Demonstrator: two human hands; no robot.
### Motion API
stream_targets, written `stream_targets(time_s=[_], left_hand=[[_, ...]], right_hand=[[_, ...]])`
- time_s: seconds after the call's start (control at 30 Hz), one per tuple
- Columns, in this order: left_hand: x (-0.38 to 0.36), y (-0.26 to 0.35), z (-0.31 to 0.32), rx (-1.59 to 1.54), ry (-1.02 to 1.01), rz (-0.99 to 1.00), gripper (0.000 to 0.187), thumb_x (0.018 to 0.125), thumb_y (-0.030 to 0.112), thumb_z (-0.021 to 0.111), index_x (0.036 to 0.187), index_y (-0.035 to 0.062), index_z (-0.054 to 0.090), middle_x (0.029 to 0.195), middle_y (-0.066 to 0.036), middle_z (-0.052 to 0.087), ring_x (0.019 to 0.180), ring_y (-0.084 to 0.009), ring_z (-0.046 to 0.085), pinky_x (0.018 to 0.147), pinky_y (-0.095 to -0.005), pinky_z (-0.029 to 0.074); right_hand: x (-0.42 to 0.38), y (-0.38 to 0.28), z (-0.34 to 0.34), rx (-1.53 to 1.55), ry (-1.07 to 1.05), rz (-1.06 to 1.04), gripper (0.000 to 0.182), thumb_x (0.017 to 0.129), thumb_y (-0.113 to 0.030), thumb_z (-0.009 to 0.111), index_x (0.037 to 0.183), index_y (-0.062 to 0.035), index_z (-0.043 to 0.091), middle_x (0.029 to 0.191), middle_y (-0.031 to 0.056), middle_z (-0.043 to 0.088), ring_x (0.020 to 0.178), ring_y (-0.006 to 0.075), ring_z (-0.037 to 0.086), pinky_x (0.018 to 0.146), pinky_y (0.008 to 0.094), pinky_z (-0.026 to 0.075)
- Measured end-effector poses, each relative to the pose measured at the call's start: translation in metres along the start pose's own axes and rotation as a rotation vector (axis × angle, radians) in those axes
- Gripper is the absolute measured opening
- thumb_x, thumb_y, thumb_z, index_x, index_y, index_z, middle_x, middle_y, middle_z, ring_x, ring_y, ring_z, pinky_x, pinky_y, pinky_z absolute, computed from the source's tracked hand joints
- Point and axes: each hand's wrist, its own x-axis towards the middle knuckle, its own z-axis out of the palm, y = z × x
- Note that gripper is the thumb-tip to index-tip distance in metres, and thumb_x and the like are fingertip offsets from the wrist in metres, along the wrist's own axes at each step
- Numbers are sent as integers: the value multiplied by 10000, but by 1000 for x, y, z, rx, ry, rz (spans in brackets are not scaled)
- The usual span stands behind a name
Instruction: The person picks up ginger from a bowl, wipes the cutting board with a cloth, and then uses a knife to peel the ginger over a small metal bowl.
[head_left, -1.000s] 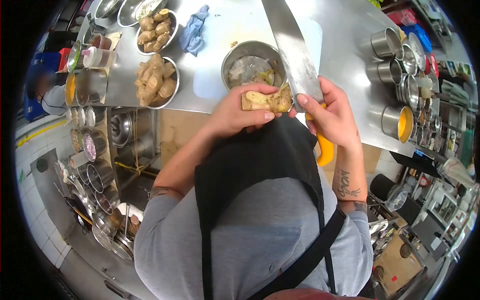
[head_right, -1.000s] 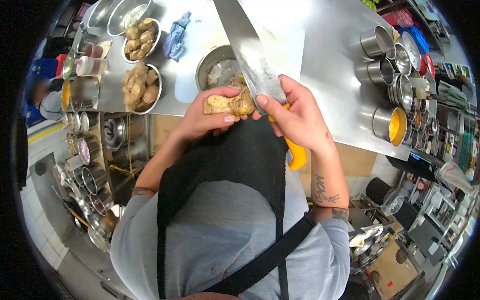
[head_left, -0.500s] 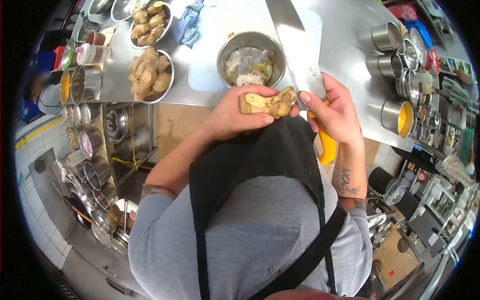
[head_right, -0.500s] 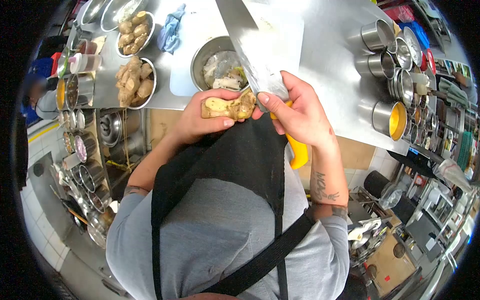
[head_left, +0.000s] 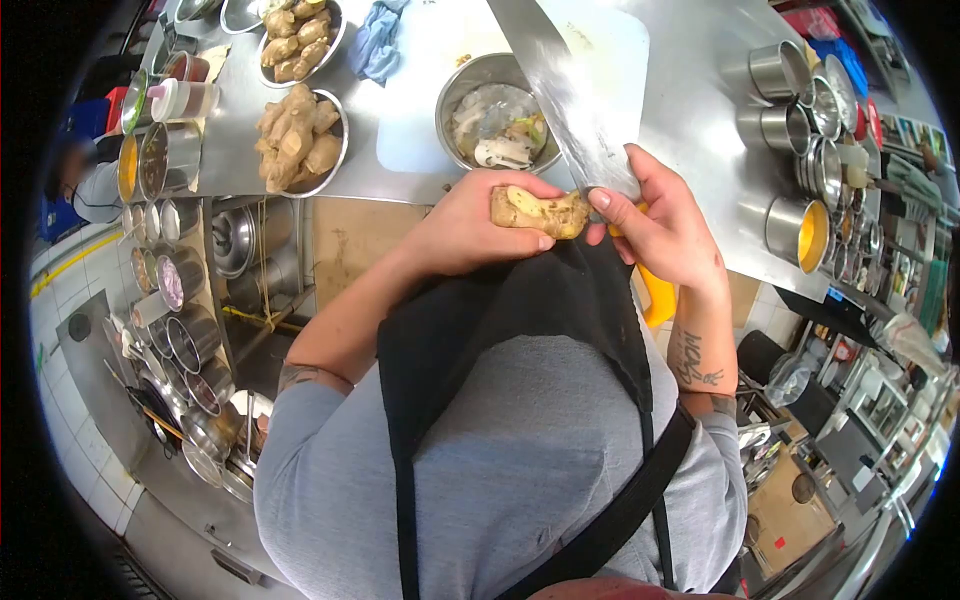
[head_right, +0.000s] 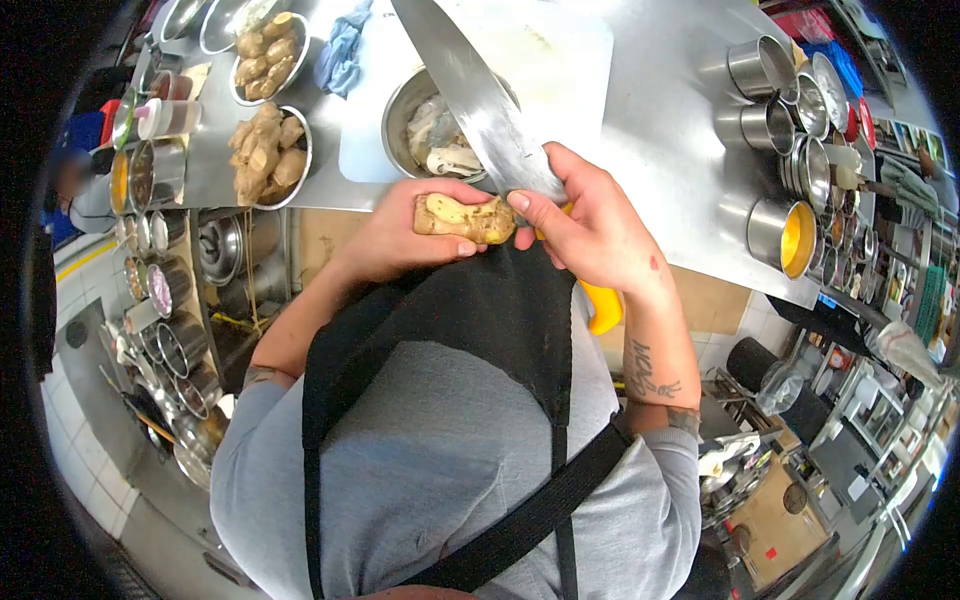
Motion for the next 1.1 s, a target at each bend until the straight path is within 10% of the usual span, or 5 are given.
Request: stream_targets(time_s=[0.43,0.8,1.1], left_hand=[[5,-2,0,126,6,-17,403,818,85,793,1180,-29,657,1077,-69,714,986,-109,651,890,-277,524],[13,18,-24,712,591,125,451,809,145,802,1198,-33,661,1077,-90,729,965,-133,679,880,-288,537],[6,17,-40,283,420,246,468,875,159,802,1260,-29,611,1110,-58,698,986,-88,642,867,-256,527]], right_hand=[[9,6,0,-275,-7,-22,260,1034,-264,623,1081,-29,524,693,18,619,520,64,573,424,223,432],[68,-5,-2,-29,-64,-221,357,910,-190,772,1178,-21,606,720,-1,647,561,54,586,442,215,434],[77,-12,-3,5,86,-200,276,1019,-288,644,1119,-39,580,703,21,634,533,58,570,437,212,418]])
